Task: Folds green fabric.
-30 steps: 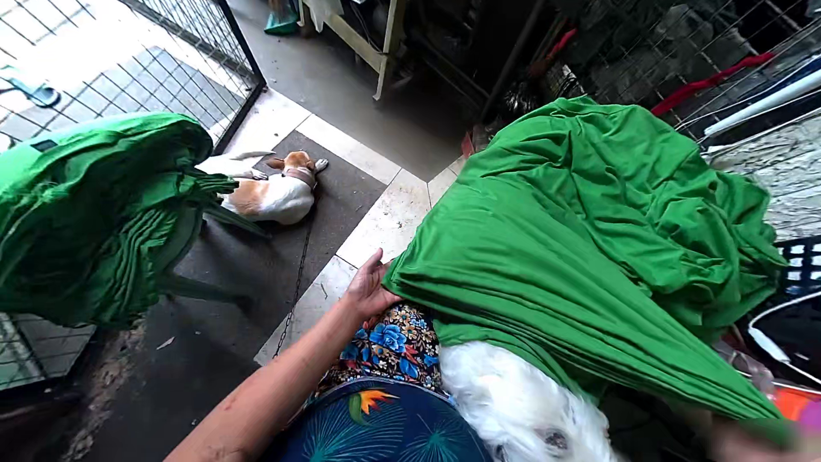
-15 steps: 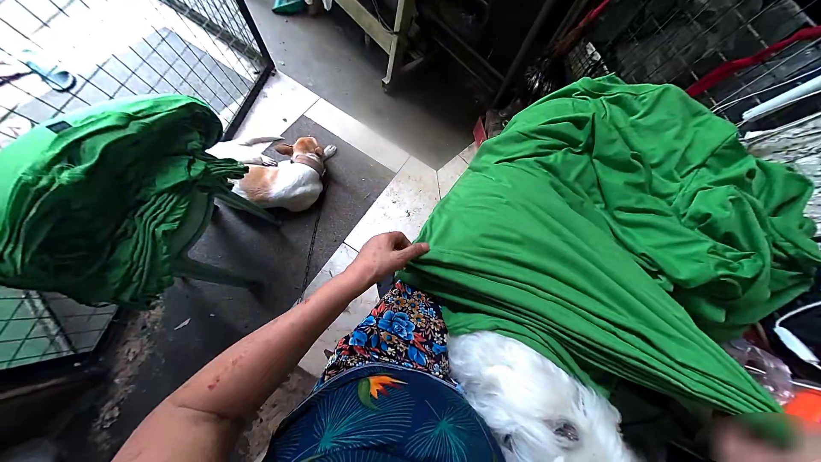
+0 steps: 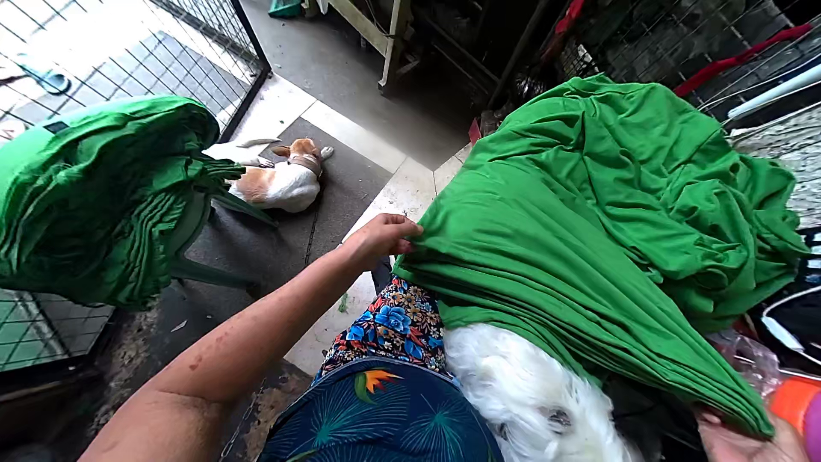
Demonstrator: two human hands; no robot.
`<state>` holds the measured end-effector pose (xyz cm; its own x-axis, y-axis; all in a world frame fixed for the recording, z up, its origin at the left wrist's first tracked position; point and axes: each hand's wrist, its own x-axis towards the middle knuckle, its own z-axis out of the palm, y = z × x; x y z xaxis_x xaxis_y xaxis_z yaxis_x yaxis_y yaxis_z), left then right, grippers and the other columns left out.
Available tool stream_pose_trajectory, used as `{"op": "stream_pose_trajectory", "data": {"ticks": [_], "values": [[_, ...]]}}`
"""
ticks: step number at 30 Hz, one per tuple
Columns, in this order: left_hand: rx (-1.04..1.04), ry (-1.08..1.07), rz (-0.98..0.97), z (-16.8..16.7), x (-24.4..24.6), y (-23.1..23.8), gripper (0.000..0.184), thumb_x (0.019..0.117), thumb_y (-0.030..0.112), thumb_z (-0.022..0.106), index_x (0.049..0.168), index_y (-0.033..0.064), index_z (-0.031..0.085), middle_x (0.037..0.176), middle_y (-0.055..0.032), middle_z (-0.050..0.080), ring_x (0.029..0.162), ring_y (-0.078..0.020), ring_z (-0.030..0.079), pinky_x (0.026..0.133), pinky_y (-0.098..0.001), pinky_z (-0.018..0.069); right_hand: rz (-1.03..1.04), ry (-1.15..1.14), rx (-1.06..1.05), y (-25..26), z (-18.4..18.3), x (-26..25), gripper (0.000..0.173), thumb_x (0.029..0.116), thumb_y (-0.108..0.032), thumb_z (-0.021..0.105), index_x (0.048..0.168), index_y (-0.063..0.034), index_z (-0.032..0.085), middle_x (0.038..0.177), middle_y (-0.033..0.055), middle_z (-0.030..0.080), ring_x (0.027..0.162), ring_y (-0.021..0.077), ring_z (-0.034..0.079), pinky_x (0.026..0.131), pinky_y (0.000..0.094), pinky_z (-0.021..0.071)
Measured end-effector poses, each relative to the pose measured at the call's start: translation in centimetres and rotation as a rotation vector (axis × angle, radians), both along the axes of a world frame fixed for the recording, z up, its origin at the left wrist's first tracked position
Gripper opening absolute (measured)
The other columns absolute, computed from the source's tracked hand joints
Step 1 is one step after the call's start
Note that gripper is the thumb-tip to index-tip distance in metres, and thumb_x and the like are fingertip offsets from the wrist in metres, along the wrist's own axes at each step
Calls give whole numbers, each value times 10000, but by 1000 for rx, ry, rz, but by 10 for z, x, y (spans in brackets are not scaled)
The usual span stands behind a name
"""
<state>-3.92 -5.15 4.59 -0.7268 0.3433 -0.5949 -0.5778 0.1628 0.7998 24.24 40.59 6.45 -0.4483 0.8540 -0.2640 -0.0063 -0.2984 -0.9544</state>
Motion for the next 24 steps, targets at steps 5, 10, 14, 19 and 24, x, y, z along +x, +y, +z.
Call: {"op": "stream_pose_trajectory", "data": {"ticks": [5,10,14,19,24], "values": [[-129,-10,-125,2,-3,0,172,1044,117,570,1100,-39,613,820,-57,630,668,-64,589,665,-221,516,30,20,16,6,-4,1,251,1068,-187,317,965,-156,544,805,-3,680,664,94,662,579,251,545],[-264,112,-310,-11,-2,3,246,1050,160,580,1114,-68,648,967,-171,653,824,-187,619,823,-381,528,-31,-7,21,-10,5,-9,261,1076,-167,290,960,-151,523,775,-6,668,623,90,647,546,238,530],[-231,61,-286,-8,1,10,272,1062,170,560,1202,-58,607,1049,-198,649,834,-205,652,797,-377,560,-48,-16,11,-19,5,-11,261,1075,-156,271,970,-141,510,758,-7,655,605,80,635,538,225,523],[-138,-48,-185,-14,1,15,202,1049,136,571,1137,-44,598,925,-116,613,743,-121,597,726,-273,532,-59,-19,-16,-17,0,-8,206,1066,-167,317,998,-141,509,796,8,647,629,92,633,549,240,521],[26,-53,-37,-4,-6,13,92,1031,117,586,988,39,609,749,3,597,621,-39,566,630,-191,505,-74,-74,5,-39,17,-17,204,1071,-141,302,990,-141,489,775,-14,632,612,62,619,548,208,510]]}}
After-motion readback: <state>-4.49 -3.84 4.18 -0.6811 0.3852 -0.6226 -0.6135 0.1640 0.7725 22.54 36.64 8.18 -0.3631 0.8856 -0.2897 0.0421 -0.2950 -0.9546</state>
